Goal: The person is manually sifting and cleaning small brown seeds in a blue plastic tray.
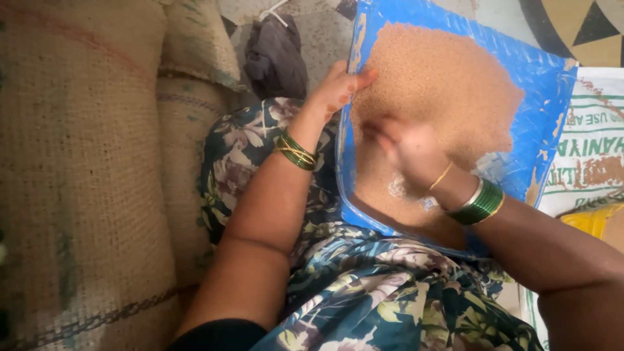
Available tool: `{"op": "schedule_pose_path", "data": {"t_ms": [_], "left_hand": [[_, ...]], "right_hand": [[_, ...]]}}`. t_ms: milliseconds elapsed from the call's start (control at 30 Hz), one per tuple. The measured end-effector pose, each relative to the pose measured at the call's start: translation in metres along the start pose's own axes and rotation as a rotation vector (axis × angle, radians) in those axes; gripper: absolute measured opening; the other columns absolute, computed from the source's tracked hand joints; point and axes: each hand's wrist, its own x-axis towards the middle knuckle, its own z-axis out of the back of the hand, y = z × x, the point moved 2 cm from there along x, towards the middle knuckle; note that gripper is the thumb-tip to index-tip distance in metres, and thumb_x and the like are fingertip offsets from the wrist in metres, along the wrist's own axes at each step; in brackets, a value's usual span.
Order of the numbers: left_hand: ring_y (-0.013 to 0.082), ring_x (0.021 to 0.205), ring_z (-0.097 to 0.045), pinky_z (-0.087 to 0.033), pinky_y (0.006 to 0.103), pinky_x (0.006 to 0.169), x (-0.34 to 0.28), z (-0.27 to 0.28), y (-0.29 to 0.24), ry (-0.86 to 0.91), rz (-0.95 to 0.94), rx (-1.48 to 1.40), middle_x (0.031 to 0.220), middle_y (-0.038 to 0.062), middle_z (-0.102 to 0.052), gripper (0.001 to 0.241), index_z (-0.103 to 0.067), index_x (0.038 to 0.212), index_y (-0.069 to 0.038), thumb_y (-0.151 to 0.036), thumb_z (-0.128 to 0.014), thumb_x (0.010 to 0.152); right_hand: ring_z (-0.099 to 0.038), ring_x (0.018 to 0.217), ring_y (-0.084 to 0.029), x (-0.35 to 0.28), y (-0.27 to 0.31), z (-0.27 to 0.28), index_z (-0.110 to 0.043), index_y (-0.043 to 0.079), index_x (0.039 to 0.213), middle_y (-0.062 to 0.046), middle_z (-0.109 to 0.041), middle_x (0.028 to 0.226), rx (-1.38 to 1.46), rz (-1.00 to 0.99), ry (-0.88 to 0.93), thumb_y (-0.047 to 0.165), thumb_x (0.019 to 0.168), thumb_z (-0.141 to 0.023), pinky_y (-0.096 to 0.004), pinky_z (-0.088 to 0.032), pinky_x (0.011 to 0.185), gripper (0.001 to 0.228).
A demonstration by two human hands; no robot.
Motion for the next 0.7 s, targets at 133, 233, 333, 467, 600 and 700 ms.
{"op": "schedule_pose_path", "data": {"t_ms": [133, 233, 333, 467, 600, 700], "left_hand": [[0.0156, 0.101, -0.068, -0.055, 0.0322, 0.084, -0.01, -0.003, -0.017, -0.039, 0.067, 0.099, 0.109, 0.005, -0.073, 0.056, -0.067, 0.118, -0.005, -0.042, -0.082, 0.079], [0.0125, 0.101, -0.068, -0.053, 0.0286, 0.087, -0.004, -0.001, -0.007, -0.033, 0.006, 0.024, 0.11, 0.004, -0.073, 0.054, -0.065, 0.119, -0.005, -0.039, -0.084, 0.082], [0.0117, 0.077, -0.061, -0.047, 0.0292, 0.065, -0.012, -0.006, -0.024, -0.013, 0.109, 0.059, 0.095, 0.003, -0.073, 0.046, -0.074, 0.109, -0.005, -0.039, -0.082, 0.079], [0.0077, 0.071, -0.052, -0.041, 0.0262, 0.061, -0.007, 0.0, -0.007, 0.008, 0.062, 0.053, 0.086, -0.002, -0.067, 0.035, -0.074, 0.103, -0.004, -0.034, -0.082, 0.086], [0.0059, 0.07, -0.054, -0.042, 0.0259, 0.061, 0.0, 0.002, 0.0, 0.071, 0.011, -0.005, 0.082, -0.004, -0.064, 0.028, -0.073, 0.098, -0.006, -0.031, -0.081, 0.088], [0.0053, 0.069, -0.053, -0.042, 0.0265, 0.058, -0.008, -0.004, -0.013, 0.005, 0.087, -0.011, 0.082, -0.005, -0.063, 0.025, -0.072, 0.096, -0.009, -0.028, -0.082, 0.084]], "right_hand": [[-0.069, 0.086, -0.027, 0.008, -0.007, 0.033, -0.073, 0.007, 0.118, -0.012, -0.072, 0.102, 0.068, -0.055, -0.107, 0.009, 0.096, -0.061, -0.036, -0.057, 0.074, 0.025], [-0.069, 0.078, -0.025, 0.0, -0.035, 0.036, -0.078, 0.011, 0.108, -0.012, -0.075, 0.094, 0.095, -0.273, -0.029, 0.014, 0.09, -0.063, -0.037, -0.057, 0.071, 0.023], [-0.071, 0.075, -0.027, -0.002, -0.042, 0.044, -0.08, 0.012, 0.104, -0.012, -0.076, 0.086, 0.041, -0.101, 0.473, 0.021, 0.084, -0.07, -0.041, -0.056, 0.069, 0.024], [-0.07, 0.088, -0.032, 0.014, -0.021, 0.095, -0.068, 0.004, 0.125, -0.017, -0.071, 0.105, -0.003, -0.326, -0.147, 0.008, 0.094, -0.07, -0.04, -0.055, 0.081, 0.031], [-0.069, 0.078, -0.031, -0.014, -0.019, 0.058, -0.071, 0.006, 0.117, -0.014, -0.074, 0.094, 0.171, -0.059, 0.405, -0.005, 0.064, -0.062, -0.041, -0.055, 0.07, 0.055], [-0.075, 0.085, -0.025, -0.02, 0.051, 0.041, -0.074, 0.012, 0.116, -0.014, -0.078, 0.098, 0.467, -0.209, 1.012, 0.012, 0.082, -0.063, -0.037, -0.056, 0.077, 0.036]]}}
